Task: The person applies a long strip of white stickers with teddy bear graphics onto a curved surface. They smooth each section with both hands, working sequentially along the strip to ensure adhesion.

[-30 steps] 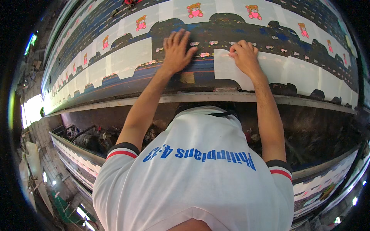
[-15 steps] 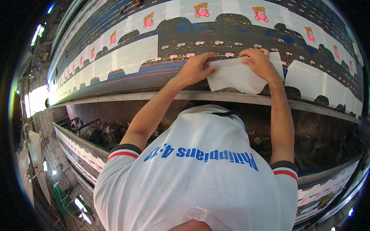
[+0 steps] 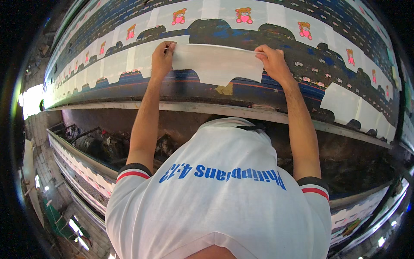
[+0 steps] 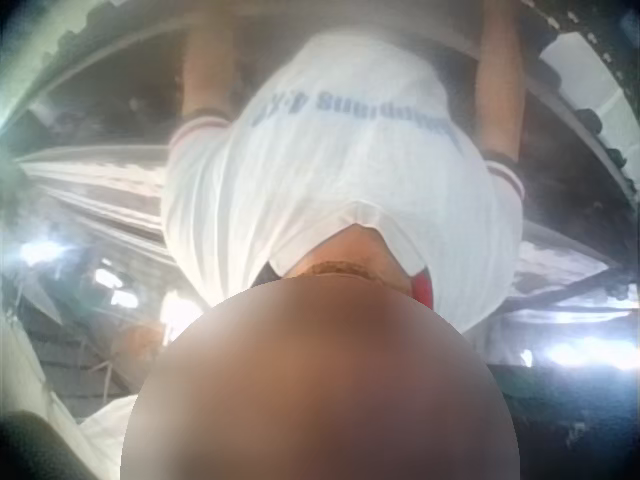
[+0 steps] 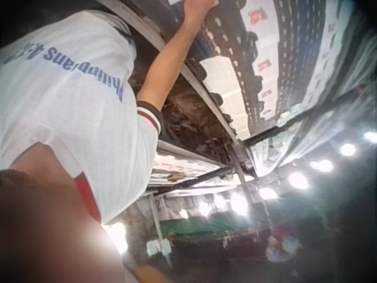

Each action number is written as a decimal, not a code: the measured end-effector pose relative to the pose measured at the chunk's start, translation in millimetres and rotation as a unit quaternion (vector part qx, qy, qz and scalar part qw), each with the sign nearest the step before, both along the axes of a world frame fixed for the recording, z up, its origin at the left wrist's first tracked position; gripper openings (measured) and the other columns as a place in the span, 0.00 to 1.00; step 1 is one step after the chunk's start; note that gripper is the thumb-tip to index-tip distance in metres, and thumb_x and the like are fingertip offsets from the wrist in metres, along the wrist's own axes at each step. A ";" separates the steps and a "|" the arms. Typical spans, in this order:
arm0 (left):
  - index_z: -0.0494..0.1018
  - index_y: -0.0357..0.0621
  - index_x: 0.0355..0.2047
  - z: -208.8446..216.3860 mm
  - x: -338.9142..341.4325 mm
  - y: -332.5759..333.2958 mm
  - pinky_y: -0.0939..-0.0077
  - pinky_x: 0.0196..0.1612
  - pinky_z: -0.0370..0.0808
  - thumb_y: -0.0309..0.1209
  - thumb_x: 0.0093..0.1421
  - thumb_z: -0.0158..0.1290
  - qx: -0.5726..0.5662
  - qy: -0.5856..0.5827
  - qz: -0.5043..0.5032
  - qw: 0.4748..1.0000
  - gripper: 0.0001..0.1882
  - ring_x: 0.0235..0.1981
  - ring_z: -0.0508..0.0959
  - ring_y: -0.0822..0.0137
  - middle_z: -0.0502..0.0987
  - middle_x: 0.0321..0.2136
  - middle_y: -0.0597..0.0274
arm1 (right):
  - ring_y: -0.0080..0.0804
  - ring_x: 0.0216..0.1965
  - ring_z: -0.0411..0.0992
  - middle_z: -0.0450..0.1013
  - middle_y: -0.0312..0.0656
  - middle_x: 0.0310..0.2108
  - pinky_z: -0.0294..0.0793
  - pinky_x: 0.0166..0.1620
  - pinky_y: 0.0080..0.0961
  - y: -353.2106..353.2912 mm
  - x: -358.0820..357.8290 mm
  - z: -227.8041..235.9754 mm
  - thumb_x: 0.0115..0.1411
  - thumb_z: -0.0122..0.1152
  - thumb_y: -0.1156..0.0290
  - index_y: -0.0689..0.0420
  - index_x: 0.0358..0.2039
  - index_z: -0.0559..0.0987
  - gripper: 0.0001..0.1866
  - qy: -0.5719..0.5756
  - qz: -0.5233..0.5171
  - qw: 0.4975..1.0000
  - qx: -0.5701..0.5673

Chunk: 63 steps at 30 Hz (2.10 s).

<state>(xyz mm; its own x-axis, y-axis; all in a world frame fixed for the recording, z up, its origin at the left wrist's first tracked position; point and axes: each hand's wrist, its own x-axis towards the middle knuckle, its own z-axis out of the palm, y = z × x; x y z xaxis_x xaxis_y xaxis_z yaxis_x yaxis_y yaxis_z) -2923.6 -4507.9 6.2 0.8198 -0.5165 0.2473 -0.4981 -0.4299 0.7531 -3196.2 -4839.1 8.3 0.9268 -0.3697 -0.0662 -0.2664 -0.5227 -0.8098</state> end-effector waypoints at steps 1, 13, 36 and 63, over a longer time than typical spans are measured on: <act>0.84 0.39 0.45 -0.6 6.8 0.8 0.69 0.40 0.79 0.37 0.73 0.63 0.019 0.040 0.009 0.999 0.13 0.33 0.82 0.67 0.86 0.34 0.57 | 0.43 0.46 0.85 0.86 0.50 0.45 0.79 0.48 0.39 -1.3 5.7 -5.5 0.72 0.64 0.71 0.59 0.49 0.84 0.09 -0.033 -0.012 0.999 -0.018; 0.85 0.38 0.45 -31.2 50.8 -11.2 0.71 0.42 0.81 0.46 0.69 0.68 0.036 0.123 0.057 0.990 0.21 0.36 0.85 0.67 0.88 0.35 0.56 | 0.34 0.38 0.84 0.85 0.47 0.38 0.82 0.46 0.32 -1.9 40.8 -35.0 0.71 0.68 0.64 0.58 0.53 0.85 0.15 -0.027 -0.159 0.984 -0.078; 0.84 0.38 0.48 -32.3 53.6 -11.0 0.65 0.48 0.82 0.47 0.68 0.67 0.058 0.031 0.071 0.995 0.22 0.41 0.87 0.59 0.88 0.40 0.52 | 0.31 0.33 0.81 0.82 0.41 0.31 0.79 0.43 0.36 3.9 52.4 -58.6 0.68 0.71 0.61 0.58 0.46 0.86 0.14 -0.094 -0.185 0.964 -0.165; 0.74 0.40 0.64 -24.7 -346.0 -364.1 0.47 0.66 0.69 0.48 0.65 0.66 0.024 -0.180 -0.329 0.926 0.34 0.61 0.74 0.45 0.78 0.58 0.49 | 0.38 0.57 0.72 0.76 0.34 0.48 0.58 0.65 0.47 -235.1 -268.6 -18.5 0.70 0.65 0.66 0.48 0.46 0.81 0.06 0.077 -0.042 0.968 -0.233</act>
<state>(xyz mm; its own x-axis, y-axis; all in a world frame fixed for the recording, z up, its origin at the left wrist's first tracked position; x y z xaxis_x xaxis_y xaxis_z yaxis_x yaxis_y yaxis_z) -3269.6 -4871.9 -18.5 0.1911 -0.8927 0.4082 -0.8797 0.0287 0.4746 -3464.9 -5074.2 -10.2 0.8847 -0.4662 -0.0085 -0.4224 -0.7936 -0.4380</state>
